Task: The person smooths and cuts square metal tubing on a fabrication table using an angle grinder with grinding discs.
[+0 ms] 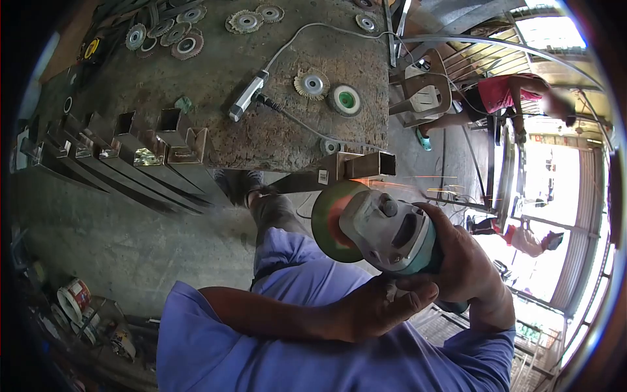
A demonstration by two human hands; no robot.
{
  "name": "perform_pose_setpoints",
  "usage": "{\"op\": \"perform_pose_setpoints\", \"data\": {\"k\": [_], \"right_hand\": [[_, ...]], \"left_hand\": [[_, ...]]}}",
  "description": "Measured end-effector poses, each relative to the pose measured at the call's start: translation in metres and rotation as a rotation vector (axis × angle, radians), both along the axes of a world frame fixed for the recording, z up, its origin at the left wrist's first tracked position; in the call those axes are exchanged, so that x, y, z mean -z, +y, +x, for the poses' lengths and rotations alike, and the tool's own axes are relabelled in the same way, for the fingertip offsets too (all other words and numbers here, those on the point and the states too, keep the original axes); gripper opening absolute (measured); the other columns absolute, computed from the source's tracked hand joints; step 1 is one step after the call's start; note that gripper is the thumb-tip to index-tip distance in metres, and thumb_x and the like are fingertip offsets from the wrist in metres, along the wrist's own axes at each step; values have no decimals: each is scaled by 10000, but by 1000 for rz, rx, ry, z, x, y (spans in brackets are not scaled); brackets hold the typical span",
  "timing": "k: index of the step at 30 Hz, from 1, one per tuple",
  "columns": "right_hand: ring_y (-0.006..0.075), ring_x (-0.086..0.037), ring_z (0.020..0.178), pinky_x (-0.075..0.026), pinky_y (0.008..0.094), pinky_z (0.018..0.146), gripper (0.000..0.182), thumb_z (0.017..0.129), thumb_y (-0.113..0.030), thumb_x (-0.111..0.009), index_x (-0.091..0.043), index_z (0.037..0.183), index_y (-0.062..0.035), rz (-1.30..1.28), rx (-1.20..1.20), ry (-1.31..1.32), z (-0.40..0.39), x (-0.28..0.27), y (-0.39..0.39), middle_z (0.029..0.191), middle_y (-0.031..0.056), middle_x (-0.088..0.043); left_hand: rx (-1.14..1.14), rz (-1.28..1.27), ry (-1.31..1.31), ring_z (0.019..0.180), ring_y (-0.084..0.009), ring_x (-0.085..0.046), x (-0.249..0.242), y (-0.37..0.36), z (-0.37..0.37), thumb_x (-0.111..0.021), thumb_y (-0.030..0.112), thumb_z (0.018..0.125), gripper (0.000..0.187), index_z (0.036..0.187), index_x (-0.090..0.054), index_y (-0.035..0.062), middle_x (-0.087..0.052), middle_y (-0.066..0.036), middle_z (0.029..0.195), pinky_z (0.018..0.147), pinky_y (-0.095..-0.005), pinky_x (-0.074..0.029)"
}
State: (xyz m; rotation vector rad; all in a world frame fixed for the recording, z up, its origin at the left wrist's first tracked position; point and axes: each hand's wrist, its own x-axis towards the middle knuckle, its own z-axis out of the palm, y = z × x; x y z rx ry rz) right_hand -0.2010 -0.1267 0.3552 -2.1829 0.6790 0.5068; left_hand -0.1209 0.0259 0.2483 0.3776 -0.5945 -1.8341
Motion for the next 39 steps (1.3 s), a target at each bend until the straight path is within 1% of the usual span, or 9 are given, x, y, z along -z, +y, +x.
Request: {"op": "perform_pose_setpoints", "data": {"k": [5, 7, 10, 13, 17, 23, 25, 28, 39], "right_hand": [[397, -716, 865, -564, 432, 727, 936, 701, -278, -869, -326, 1412, -3, 0, -21, -55, 1, 4, 0, 960, 223, -704], [390, -716, 878, -565, 426, 736, 934, 703, -274, -870, -327, 1412, -1, 21, 10, 7, 5, 2, 3, 977, 221, -703], [386, -715, 895, -564, 419, 751, 934, 705, -273, -870, -327, 1415, -1, 28, 0, -11, 4, 3, 1, 998, 220, -700], [384, -713, 910, -563, 416, 765, 936, 707, -276, -870, -326, 1418, -1, 29, -16, -26, 2, 6, 0, 1014, 220, -696], [380, -711, 925, -561, 413, 776, 939, 706, -268, -873, -325, 1419, 2, 43, -6, -14, 2, 1, -2, 1034, 220, -692], [380, -714, 918, -559, 410, 780, 932, 700, -255, -875, -327, 1409, 3, 27, 1, 10, -3, -1, -3, 1015, 218, -697], [383, -715, 906, -561, 413, 770, 931, 704, -256, -872, -323, 1409, 4, 27, -1, 51, 1, -6, -4, 998, 215, -700], [390, -714, 892, -562, 421, 754, 923, 710, -258, -865, -322, 1410, 0, 7, -13, 42, 2, -7, -5, 975, 211, -705], [402, -713, 850, -564, 429, 722, 937, 709, -285, -868, -324, 1411, 14, 3, -77, -15, 0, 5, -11, 948, 222, -704]], "left_hand": [[-44, 8, -18, 891, -117, -490, 3, 4, -4, -400, 522, 1036, 549, 1144, -543, 3, -537, -35, 948, 826, -310, -437], [-50, 11, 24, 893, -115, -491, 1, 4, -1, -393, 522, 1038, 552, 1149, -543, 2, -538, -35, 944, 825, -309, -438], [-59, -19, -51, 917, -116, -505, 3, 4, -2, -391, 510, 1042, 548, 1171, -540, -1, -555, -43, 974, 838, -309, -443], [-65, 14, 43, 925, -119, -514, 5, 6, -9, -387, 511, 1044, 560, 1188, -534, -10, -566, -50, 976, 834, -308, -448], [-104, -56, -67, 939, -125, -534, 7, 2, -14, -377, 527, 1043, 613, 1261, -507, -31, -588, -63, 987, 856, -297, -453], [-76, -46, -40, 995, -128, -555, 8, 0, -19, -373, 521, 1046, 645, 1351, -461, -40, -606, -77, 1022, 892, -290, -453], [-131, -20, -25, 1016, -130, -558, 6, 1, -26, -380, 512, 1047, 635, 1359, -458, -36, -608, -78, 1027, 902, -291, -453], [-31, 59, 48, 1039, -121, -554, 0, -2, -18, -405, 485, 1048, 601, 1356, -465, -28, -605, -77, 1074, 918, -291, -451], [-63, 23, 123, 1009, -93, -520, 4, -1, -18, -435, 434, 1051, 560, 1375, -462, -22, -586, -34, 1070, 898, -287, -445]]}}
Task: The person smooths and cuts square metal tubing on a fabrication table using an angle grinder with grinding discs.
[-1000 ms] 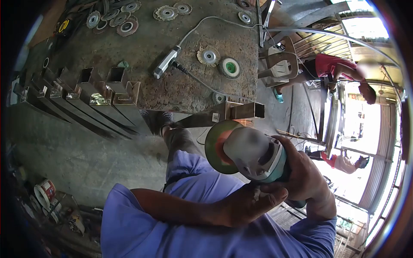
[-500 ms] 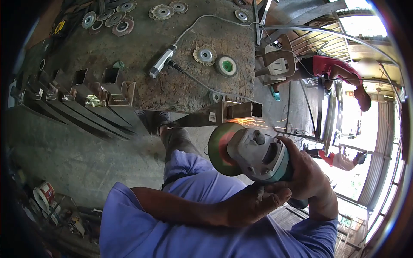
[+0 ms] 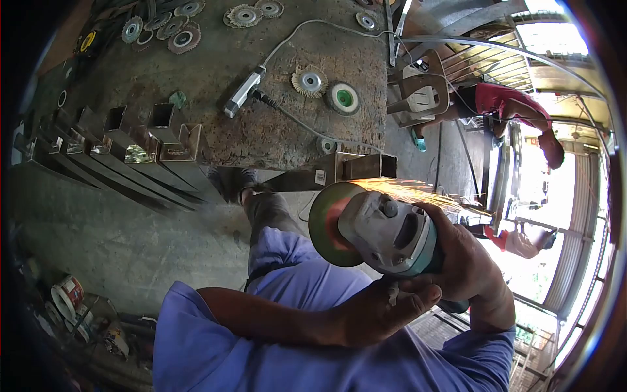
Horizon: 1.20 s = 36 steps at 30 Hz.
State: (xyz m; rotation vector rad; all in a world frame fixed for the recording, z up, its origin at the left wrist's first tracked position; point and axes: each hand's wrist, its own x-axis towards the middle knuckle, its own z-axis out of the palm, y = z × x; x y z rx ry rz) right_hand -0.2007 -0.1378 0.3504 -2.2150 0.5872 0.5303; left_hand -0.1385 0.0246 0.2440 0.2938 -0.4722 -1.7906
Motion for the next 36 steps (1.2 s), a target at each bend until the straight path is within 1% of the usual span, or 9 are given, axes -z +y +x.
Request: {"op": "perform_pose_setpoints", "data": {"k": [4, 6, 8, 10, 13, 17, 19, 34, 36], "right_hand": [[395, -716, 840, -567, 422, 712, 943, 709, -282, -871, -320, 1415, 14, 9, 2, 46, 8, -3, 1, 944, 218, -705], [391, -718, 843, -569, 418, 711, 946, 707, -279, -873, -318, 1415, 13, 18, 4, 53, 9, -3, 2, 949, 220, -704], [387, -719, 845, -570, 414, 709, 947, 706, -276, -874, -316, 1415, 13, 35, -4, 14, 9, -1, 2, 953, 221, -703], [388, -720, 839, -571, 416, 707, 942, 705, -272, -876, -322, 1410, 17, 22, 9, 28, 6, -2, 3, 943, 221, -704], [392, -720, 835, -573, 418, 709, 938, 705, -269, -876, -325, 1407, 19, 7, 11, 42, 3, -8, 3, 939, 222, -705], [399, -717, 841, -573, 424, 716, 937, 710, -272, -873, -319, 1410, 13, -14, -5, 53, 3, -10, 0, 955, 228, -703], [401, -717, 842, -573, 427, 714, 933, 713, -273, -870, -319, 1412, 6, -5, 27, 78, -2, -8, 0, 960, 230, -702], [395, -714, 874, -566, 433, 755, 936, 690, -260, -876, -336, 1410, -4, -27, 71, 122, -6, -16, -5, 970, 224, -700], [391, -715, 884, -564, 430, 762, 938, 688, -263, -878, -338, 1409, -3, -19, 77, 118, -8, -16, -6, 978, 223, -699]], "left_hand": [[-35, -16, -21, 953, -93, -503, 1, 1, 0, -421, 439, 1054, 559, 1369, -470, -20, -567, -19, 1018, 869, -290, -440], [22, -5, -50, 1084, -149, -562, 1, 0, 7, -464, 450, 1036, 568, 1339, -492, -29, -615, -93, 1123, 951, -311, -447], [42, -12, -84, 1147, -177, -594, 2, 0, 8, -483, 450, 1029, 568, 1327, -501, -33, -642, -130, 1171, 991, -322, -451], [21, -36, -123, 1140, -178, -599, 4, 0, 5, -479, 438, 1033, 559, 1334, -499, -32, -648, -131, 1161, 989, -322, -451], [-21, -95, -110, 891, -107, -494, 0, -4, 3, -396, 454, 1057, 530, 1294, -515, -5, -548, -31, 940, 817, -302, -437], [-11, -14, -60, 919, -103, -517, -3, -3, -1, -422, 449, 1052, 507, 1263, -524, -1, -565, -30, 965, 837, -291, -448], [59, -27, -39, 934, -98, -526, -5, -6, 9, -431, 445, 1051, 511, 1285, -512, -1, -573, -30, 977, 847, -286, -451], [110, 17, -5, 1060, -119, -559, -12, -12, 4, -439, 507, 1032, 634, 1389, -414, -16, -594, -73, 1071, 908, -285, -464], [105, 3, -21, 1076, -122, -562, -11, -16, 2, -438, 518, 1028, 660, 1414, -385, -15, -586, -85, 1118, 915, -288, -467]]}}
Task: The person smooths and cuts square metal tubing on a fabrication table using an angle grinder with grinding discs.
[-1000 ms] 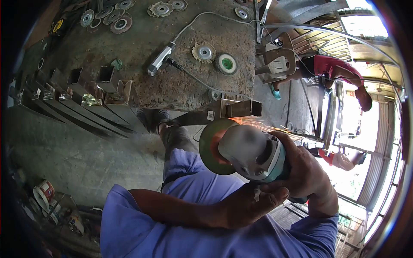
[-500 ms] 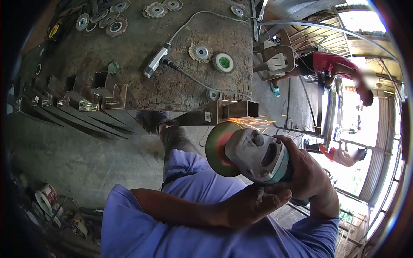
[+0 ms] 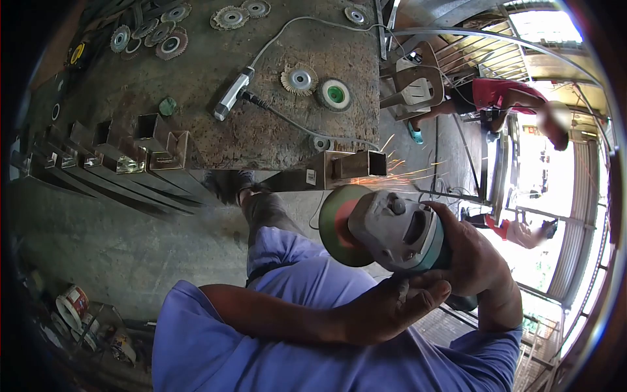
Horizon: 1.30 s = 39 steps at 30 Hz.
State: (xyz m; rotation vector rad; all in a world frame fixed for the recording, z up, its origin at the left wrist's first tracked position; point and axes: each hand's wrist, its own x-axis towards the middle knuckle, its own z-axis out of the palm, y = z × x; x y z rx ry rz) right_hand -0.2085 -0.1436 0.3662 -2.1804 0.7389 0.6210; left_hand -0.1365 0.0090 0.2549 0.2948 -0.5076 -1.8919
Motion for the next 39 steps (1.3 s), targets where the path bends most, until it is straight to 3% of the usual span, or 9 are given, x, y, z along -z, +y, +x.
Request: {"op": "perform_pose_setpoints", "data": {"k": [13, 20, 28, 31, 39], "right_hand": [[386, -714, 890, -562, 430, 766, 904, 715, -269, -860, -342, 1402, 8, 10, -50, 14, 8, -7, -6, 977, 220, -698], [382, -716, 892, -566, 424, 777, 903, 716, -287, -863, -348, 1395, 11, -29, -126, -56, 8, -5, -10, 971, 215, -701], [381, -718, 882, -565, 424, 760, 902, 712, -276, -867, -352, 1395, 10, -6, -15, 47, 13, -6, 0, 954, 220, -703], [384, -718, 867, -566, 425, 747, 902, 710, -271, -868, -352, 1397, 4, 5, 7, 15, 8, -1, 4, 937, 223, -704], [397, -718, 828, -571, 418, 708, 902, 711, -265, -867, -348, 1394, 12, 47, -17, -56, 10, 5, 3, 910, 223, -705]], "left_hand": [[16, 34, 13, 1126, -154, -566, -7, -1, 3, -428, 534, 1024, 683, 1423, -356, -15, -523, -134, 1269, 945, -305, -478], [-26, 68, 28, 1149, -146, -560, -5, 0, -4, -432, 512, 1030, 657, 1430, -357, -4, -538, -105, 1241, 948, -304, -476], [4, 23, 29, 1071, -112, -549, -2, 2, 3, -442, 473, 1039, 594, 1405, -408, 7, -571, -70, 1148, 922, -301, -469], [-3, 5, 27, 1166, -207, -579, 1, 4, 4, -472, 440, 1036, 599, 1371, -428, -55, -608, -170, 1187, 996, -324, -439], [0, -23, -58, 1089, -169, -609, 9, 9, 0, -478, 421, 1037, 540, 1348, -472, -20, -620, -119, 1143, 948, -321, -458]]}}
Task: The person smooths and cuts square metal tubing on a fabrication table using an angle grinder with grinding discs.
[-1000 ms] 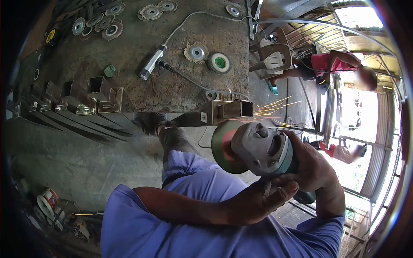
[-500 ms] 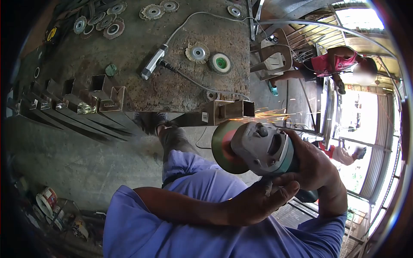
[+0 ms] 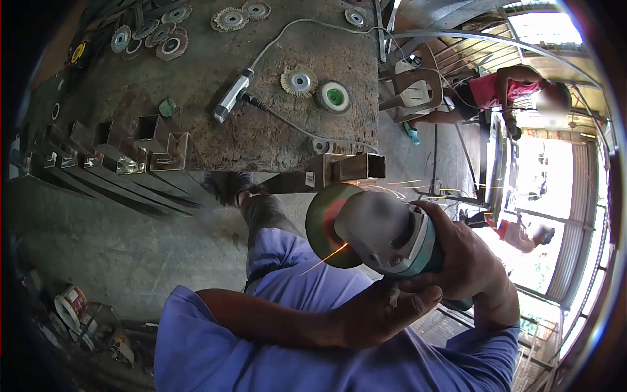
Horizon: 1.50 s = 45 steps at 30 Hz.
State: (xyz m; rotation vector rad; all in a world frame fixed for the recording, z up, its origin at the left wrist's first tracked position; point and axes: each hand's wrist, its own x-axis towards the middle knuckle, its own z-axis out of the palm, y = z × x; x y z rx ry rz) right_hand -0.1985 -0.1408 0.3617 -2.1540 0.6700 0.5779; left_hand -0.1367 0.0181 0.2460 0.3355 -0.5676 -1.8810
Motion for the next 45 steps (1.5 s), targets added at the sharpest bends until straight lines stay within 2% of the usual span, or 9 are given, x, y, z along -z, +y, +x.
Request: {"op": "perform_pose_setpoints", "data": {"k": [19, 23, 28, 31, 33, 35, 37, 40, 45], "right_hand": [[379, -720, 823, -565, 407, 709, 927, 696, -260, -876, -341, 1401, 16, -12, -18, 15, 4, 4, 5, 886, 216, -701], [321, -726, 915, -569, 377, 768, 984, 670, -266, -896, -329, 1409, 53, -52, -54, -93, -10, -2, 6, 976, 212, -705], [264, -687, 960, -565, 345, 793, 1043, 644, -355, -912, -338, 1382, 108, 348, 686, -656, -63, 19, 34, 1114, 219, -652], [269, -684, 877, -577, 353, 721, 991, 669, -481, -878, -409, 1312, 108, 388, 858, -855, -90, 37, 40, 1098, 227, -635], [271, -682, 821, -578, 361, 659, 932, 706, -543, -834, -450, 1270, 93, 438, 945, -947, -124, 64, 34, 1075, 223, -629], [271, -666, 762, -558, 356, 621, 888, 787, -619, -725, -457, 1291, 60, 536, 911, -1156, -143, 95, 32, 1033, 189, -615], [272, -658, 791, -557, 364, 642, 888, 808, -630, -695, -433, 1328, 39, 632, 975, -1308, -154, 114, 36, 1047, 178, -597], [275, -649, 857, -561, 388, 702, 880, 832, -619, -671, -397, 1367, 23, 758, 1015, -1483, -165, 131, 39, 1083, 177, -568], [284, -639, 921, -558, 429, 777, 845, 855, -573, -659, -374, 1384, 22, 894, 965, -1623, -186, 147, 53, 1096, 178, -541]], "left_hand": [[-99, 33, 7, 975, -204, -643, -5, 3, 7, -485, 459, 1025, 535, 1218, -552, -36, -647, -151, 1108, 873, -320, -483], [-81, -65, -215, 1014, -238, -641, -3, 7, 0, -504, 487, 1007, 621, 1324, -463, -44, -634, -197, 1157, 899, -359, -494], [19, -218, -590, 1144, -284, -612, -2, 7, 19, -581, 507, 953, 782, 1419, -347, -75, -582, -246, 1310, 958, -390, -483], [-126, -490, -1167, 1002, -367, -682, 45, 16, 36, -652, 503, 895, 840, 1456, -356, -47, -594, -261, 1302, 892, -412, -522], [227, -184, -1447, 1030, -344, -684, 39, 11, 81, -685, 495, 871, 806, 1438, -411, -7, -653, -236, 1218, 898, -417, -524], [81, 200, -1532, 1055, -344, -673, 43, 11, 109, -728, 495, 830, 825, 1436, -426, 22, -691, -231, 1111, 920, -422, -514], [-345, 266, -1651, 1017, -293, -674, 60, 5, 122, -794, 449, 784, 867, 1431, -422, 8, -676, -204, 1146, 908, -396, -516], [-585, -183, -1280, 1020, -213, -648, 100, -26, 143, -831, 296, 747, 850, 1433, -419, 10, -641, -151, 1225, 908, -343, -510], [-264, -158, -858, 991, -122, -602, 118, -64, 145, -775, 117, 732, 702, 1366, -486, 30, -617, -68, 1193, 901, -284, -497]]}}
